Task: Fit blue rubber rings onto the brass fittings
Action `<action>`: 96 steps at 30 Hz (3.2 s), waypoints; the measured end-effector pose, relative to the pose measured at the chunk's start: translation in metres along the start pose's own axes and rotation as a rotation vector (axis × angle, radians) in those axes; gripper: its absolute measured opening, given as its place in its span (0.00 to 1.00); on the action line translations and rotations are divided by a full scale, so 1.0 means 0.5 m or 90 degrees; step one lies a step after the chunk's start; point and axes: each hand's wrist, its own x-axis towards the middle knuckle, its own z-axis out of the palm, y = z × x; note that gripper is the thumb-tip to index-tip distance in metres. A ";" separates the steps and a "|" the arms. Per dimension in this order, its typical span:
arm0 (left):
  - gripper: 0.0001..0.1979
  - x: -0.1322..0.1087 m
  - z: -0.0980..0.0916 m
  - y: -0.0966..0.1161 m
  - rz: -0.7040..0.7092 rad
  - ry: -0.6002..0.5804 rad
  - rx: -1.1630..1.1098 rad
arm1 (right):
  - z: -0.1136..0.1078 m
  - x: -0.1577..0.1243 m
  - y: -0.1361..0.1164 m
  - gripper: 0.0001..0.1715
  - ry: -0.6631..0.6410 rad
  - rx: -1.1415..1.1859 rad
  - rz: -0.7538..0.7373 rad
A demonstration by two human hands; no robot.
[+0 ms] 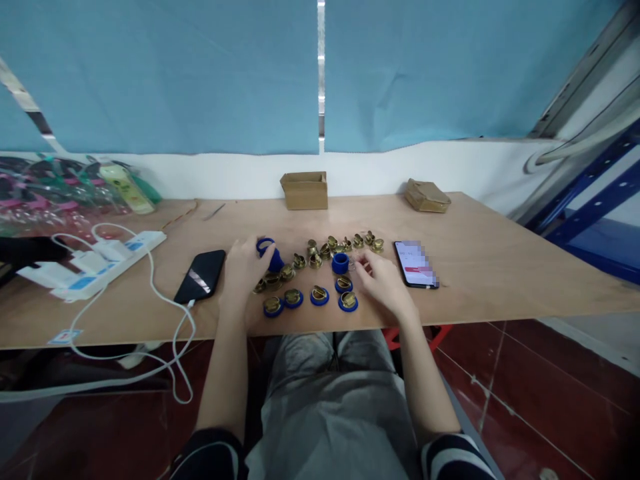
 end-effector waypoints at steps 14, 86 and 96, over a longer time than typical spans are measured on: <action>0.20 0.024 0.051 0.072 0.194 -0.172 -0.056 | 0.003 0.201 0.008 0.08 -0.128 -0.061 -0.154; 0.16 0.106 0.044 0.068 0.261 -0.331 0.145 | 0.042 0.203 0.051 0.11 -0.051 0.005 -0.154; 0.17 0.107 0.069 0.075 0.267 -0.382 0.120 | 0.048 0.207 0.061 0.10 -0.051 -0.018 -0.157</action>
